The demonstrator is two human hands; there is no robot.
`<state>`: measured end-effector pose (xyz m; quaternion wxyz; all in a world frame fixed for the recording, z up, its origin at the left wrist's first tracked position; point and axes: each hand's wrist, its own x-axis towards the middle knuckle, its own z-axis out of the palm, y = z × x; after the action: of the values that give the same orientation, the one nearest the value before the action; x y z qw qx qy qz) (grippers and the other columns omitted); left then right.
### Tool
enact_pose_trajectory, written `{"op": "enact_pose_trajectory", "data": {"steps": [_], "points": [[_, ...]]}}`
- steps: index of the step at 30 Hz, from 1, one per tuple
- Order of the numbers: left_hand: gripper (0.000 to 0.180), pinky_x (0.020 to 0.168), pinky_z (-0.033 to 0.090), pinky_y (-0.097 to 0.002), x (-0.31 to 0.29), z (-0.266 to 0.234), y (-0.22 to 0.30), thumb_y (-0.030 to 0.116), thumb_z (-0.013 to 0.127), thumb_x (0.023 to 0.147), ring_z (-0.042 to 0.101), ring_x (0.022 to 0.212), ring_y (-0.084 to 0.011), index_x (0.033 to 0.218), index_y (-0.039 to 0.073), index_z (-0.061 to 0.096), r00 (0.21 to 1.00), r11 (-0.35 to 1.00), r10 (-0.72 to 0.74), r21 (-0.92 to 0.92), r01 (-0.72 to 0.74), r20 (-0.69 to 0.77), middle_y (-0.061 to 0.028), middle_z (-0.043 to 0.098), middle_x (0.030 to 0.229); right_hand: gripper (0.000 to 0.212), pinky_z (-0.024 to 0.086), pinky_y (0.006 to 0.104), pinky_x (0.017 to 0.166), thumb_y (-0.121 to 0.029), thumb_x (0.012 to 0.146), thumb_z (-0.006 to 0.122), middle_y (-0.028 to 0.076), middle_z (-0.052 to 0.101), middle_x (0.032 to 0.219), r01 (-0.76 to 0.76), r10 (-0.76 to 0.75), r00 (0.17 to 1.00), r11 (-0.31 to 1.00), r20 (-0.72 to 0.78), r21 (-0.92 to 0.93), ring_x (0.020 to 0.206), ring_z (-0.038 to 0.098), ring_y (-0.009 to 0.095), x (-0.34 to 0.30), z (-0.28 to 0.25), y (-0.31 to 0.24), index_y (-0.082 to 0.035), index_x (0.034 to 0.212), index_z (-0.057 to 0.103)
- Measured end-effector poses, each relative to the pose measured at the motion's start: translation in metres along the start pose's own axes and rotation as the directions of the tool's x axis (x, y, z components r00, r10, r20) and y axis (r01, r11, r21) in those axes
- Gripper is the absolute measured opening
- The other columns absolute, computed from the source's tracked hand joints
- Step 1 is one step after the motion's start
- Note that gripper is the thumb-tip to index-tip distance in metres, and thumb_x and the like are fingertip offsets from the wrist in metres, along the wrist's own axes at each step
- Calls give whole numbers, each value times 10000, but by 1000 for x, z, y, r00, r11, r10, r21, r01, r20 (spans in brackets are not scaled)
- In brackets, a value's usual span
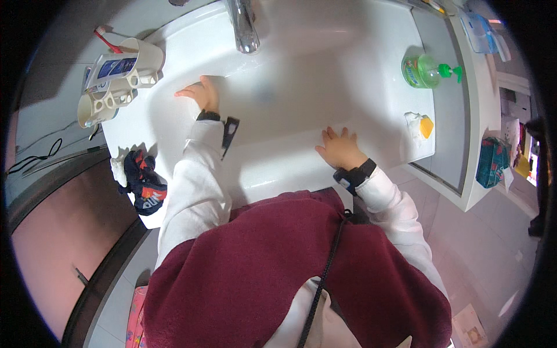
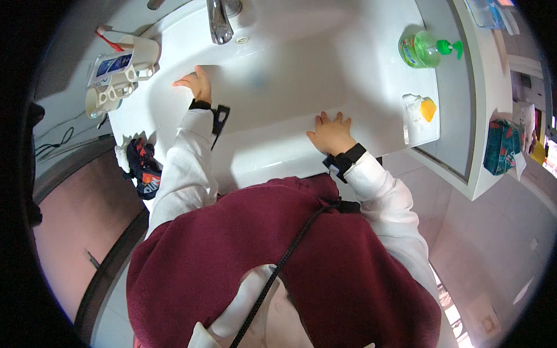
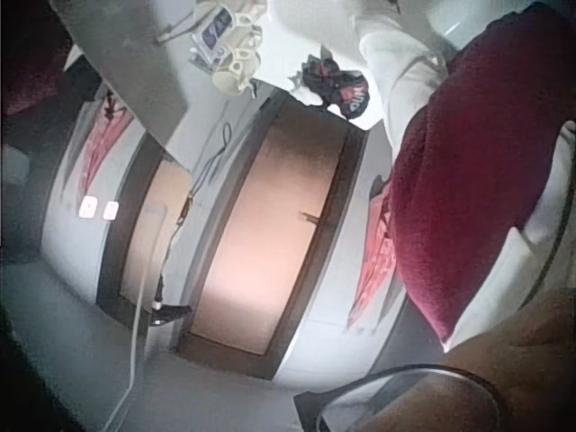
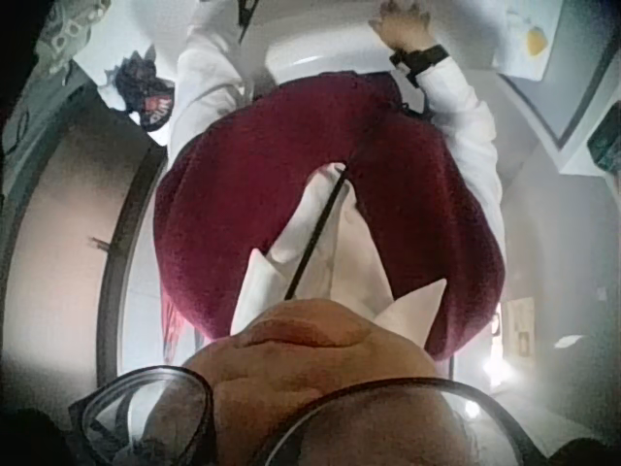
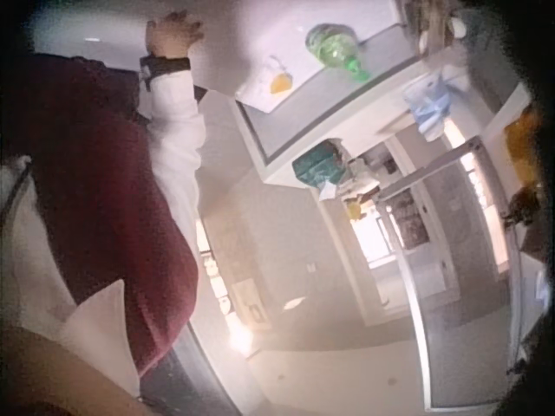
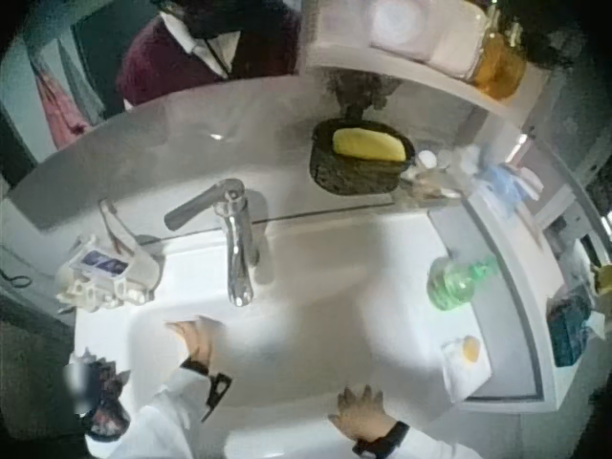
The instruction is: The person washes several small pieces of clothing by hand in a bathroom sink. They scrub the items with soap, rinse them under running water, and wring out the excess water. The person handles each item individually, repeating the washing and rinsing steps for each piece.
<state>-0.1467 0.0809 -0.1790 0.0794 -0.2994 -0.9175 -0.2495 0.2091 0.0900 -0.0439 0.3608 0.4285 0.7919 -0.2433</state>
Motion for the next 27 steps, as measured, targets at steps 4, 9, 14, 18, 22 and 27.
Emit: {"op": "enact_pose_trajectory", "data": {"steps": [4,9,14,18,22,27], "points": [[566,1022,208,-440,-6,6,52,302,342,896,329,1185,-387,1277,-97,218,851,820,-442,-256,511,284,-317,278,1279,589,185,650,931,-420,848,383,147,247,1386,-22,22,1000,1000,3,-5,1213,217,502,3,0,-7,-39,1294,331],[650,1033,163,-358,-44,1,100,271,356,909,234,1230,-279,1326,-57,-19,748,261,-139,-705,659,649,-204,156,1359,580,181,658,926,-416,854,378,153,244,1383,-49,49,999,998,6,-43,1205,216,516,6,-2,-13,-45,1297,328],[506,967,252,-319,-48,2,120,246,377,911,344,1112,-235,1258,-72,190,724,234,68,-717,657,686,-168,379,1184,585,179,661,922,-426,849,389,155,265,1372,-39,39,999,999,-32,2,1203,221,516,4,2,-11,-46,1291,338],[303,901,319,-323,-20,-17,73,144,415,868,459,968,-239,1077,-73,386,670,90,-311,-681,727,674,-159,491,1019,593,165,667,921,-443,843,401,154,269,1370,-13,17,995,999,-94,36,1204,223,514,1,4,-8,-45,1280,356],[213,853,385,-344,30,-28,8,66,451,805,559,852,-270,919,-72,566,894,632,-305,-632,449,330,-176,605,842,583,158,669,919,-446,838,408,150,279,1366,-25,31,993,998,-115,54,1204,224,511,-1,5,-10,-49,1264,383],[226,903,356,-382,2,-14,33,13,466,759,550,952,-321,920,-44,613,927,912,100,-405,60,362,-247,592,917,568,158,672,912,-444,834,412,154,308,1345,-40,46,990,998,-132,43,1199,223,513,0,6,-11,-50,1244,405]]}}
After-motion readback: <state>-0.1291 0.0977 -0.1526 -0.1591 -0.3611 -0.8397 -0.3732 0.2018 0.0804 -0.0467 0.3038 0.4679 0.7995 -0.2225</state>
